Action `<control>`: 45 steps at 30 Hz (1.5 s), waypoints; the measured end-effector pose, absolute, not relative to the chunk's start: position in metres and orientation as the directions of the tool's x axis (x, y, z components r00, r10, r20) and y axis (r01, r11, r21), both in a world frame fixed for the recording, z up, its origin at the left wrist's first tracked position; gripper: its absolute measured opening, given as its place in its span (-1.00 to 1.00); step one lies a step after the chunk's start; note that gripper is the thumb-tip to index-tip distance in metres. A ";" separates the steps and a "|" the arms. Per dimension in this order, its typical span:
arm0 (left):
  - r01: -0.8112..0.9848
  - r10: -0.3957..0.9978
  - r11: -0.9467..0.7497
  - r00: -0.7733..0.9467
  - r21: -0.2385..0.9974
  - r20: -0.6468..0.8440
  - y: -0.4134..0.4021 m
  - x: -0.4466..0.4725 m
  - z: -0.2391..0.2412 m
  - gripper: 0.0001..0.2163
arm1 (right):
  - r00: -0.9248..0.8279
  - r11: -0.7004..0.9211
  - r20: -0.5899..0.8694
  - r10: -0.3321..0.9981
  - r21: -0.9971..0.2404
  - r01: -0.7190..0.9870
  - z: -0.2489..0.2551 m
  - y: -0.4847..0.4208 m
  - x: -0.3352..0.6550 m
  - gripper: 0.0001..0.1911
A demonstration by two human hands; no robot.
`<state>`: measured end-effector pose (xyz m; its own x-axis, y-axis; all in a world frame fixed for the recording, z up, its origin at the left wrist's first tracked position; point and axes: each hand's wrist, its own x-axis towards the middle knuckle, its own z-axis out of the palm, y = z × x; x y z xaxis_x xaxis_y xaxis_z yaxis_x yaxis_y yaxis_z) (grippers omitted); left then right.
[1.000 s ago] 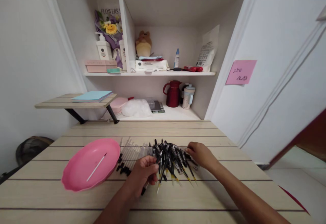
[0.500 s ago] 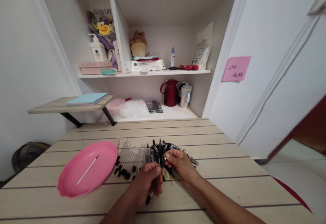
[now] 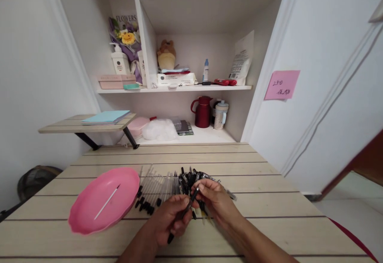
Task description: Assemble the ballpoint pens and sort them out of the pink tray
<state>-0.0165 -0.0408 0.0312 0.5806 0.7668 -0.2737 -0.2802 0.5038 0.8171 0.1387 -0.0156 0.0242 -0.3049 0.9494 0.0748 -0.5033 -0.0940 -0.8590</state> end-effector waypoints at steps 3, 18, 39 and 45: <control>-0.286 0.744 0.528 0.610 0.799 -0.273 -0.042 -0.017 0.035 -0.71 | -0.294 -0.079 0.099 0.951 -0.838 -0.540 0.027 -0.017 0.137 -0.77; -0.154 0.804 0.414 0.524 0.897 -0.281 -0.046 -0.003 0.021 -0.62 | -0.116 -0.016 0.052 0.992 -0.851 -0.525 0.029 0.003 0.166 -0.72; -0.072 0.815 0.429 0.460 0.900 -0.352 -0.042 -0.013 0.024 -0.64 | -0.042 -0.091 -0.091 0.995 -0.996 0.009 0.011 0.038 0.207 -0.80; -0.076 0.815 0.437 0.456 0.896 -0.358 -0.044 -0.010 0.023 -0.65 | -0.274 0.277 0.156 0.949 -0.829 0.486 0.001 0.033 0.200 -0.77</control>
<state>-0.0103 -0.0438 0.0235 0.4562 0.8145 -0.3584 -0.0756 0.4368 0.8964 0.1995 0.0333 0.0007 -0.2739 0.9489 0.1564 0.4863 0.2770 -0.8287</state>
